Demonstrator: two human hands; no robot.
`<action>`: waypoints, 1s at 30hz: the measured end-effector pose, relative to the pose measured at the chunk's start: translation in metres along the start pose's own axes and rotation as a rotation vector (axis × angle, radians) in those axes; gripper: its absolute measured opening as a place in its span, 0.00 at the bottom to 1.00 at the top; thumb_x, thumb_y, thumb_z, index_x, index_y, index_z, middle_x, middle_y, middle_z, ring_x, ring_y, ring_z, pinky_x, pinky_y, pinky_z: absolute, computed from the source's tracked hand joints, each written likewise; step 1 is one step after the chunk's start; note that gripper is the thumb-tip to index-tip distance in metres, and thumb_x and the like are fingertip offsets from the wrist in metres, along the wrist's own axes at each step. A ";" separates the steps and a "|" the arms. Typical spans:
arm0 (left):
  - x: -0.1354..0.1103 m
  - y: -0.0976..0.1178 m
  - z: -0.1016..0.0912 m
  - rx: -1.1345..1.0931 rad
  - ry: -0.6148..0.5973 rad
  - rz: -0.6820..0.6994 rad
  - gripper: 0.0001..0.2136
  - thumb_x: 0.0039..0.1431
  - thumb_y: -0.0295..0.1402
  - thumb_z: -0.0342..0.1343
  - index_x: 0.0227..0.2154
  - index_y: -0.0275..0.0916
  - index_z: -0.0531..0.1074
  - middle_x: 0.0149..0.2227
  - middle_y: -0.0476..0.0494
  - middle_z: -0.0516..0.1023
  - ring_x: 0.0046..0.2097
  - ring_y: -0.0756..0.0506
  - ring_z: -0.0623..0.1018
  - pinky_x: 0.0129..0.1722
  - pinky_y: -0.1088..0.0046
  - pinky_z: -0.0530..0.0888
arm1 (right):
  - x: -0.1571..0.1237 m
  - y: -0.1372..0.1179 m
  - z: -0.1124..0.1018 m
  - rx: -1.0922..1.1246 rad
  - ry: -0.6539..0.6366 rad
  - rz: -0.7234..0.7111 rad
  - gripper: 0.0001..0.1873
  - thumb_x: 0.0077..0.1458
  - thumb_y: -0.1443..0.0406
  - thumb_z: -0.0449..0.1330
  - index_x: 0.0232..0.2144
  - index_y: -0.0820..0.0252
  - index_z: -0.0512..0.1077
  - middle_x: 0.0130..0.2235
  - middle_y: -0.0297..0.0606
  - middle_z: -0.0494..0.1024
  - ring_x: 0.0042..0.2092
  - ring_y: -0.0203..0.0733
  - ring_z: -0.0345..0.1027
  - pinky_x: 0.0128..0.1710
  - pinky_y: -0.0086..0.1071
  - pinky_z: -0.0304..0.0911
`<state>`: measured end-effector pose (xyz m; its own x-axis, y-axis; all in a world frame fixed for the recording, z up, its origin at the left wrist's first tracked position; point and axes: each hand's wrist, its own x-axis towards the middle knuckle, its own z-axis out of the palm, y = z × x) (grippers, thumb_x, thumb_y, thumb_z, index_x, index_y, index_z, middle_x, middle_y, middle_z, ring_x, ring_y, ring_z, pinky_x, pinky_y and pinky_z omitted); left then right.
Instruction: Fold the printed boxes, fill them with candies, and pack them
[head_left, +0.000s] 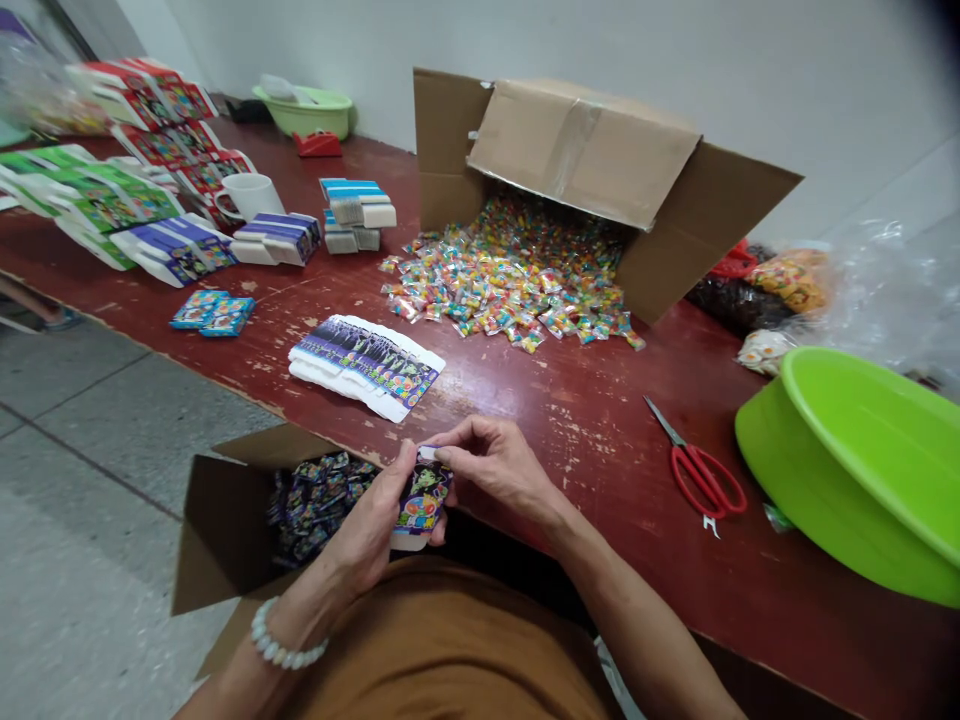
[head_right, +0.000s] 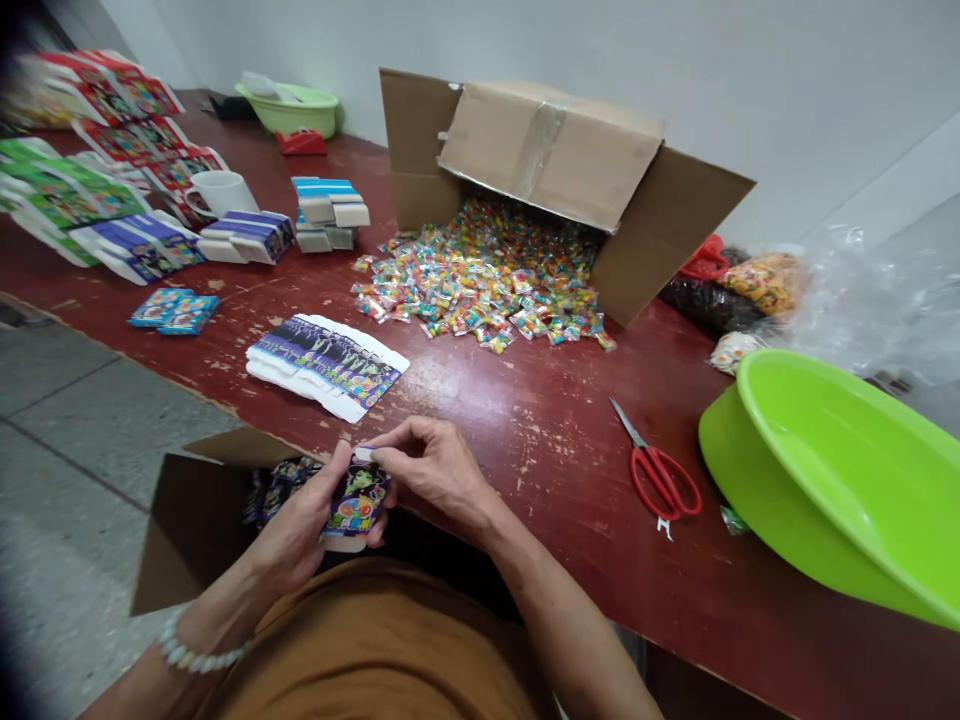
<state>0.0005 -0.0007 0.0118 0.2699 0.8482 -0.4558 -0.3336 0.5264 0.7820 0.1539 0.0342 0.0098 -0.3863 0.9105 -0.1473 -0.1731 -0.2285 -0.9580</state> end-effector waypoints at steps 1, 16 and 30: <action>0.000 0.000 -0.001 0.016 -0.006 0.006 0.29 0.56 0.61 0.54 0.36 0.34 0.77 0.24 0.46 0.77 0.20 0.49 0.75 0.20 0.76 0.70 | 0.001 0.000 0.002 0.099 0.000 0.038 0.10 0.53 0.59 0.68 0.33 0.59 0.75 0.28 0.33 0.78 0.22 0.34 0.68 0.22 0.29 0.66; 0.002 -0.006 -0.006 -0.009 -0.040 0.043 0.30 0.62 0.53 0.55 0.62 0.43 0.67 0.29 0.47 0.77 0.22 0.50 0.75 0.22 0.77 0.72 | -0.001 -0.021 -0.008 -0.691 -0.111 -0.471 0.07 0.60 0.66 0.62 0.28 0.57 0.71 0.40 0.39 0.82 0.40 0.41 0.73 0.45 0.37 0.66; -0.014 -0.028 -0.019 -0.309 0.043 -0.121 0.33 0.56 0.41 0.66 0.62 0.52 0.60 0.39 0.45 0.82 0.37 0.41 0.83 0.40 0.60 0.80 | 0.018 0.001 -0.028 -0.649 -0.145 -0.183 0.12 0.63 0.55 0.59 0.46 0.43 0.80 0.37 0.31 0.84 0.34 0.43 0.77 0.37 0.36 0.73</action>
<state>-0.0111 -0.0267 -0.0119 0.2880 0.7767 -0.5602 -0.5617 0.6108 0.5581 0.1723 0.0595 -0.0007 -0.5277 0.8492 0.0215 0.3130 0.2179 -0.9244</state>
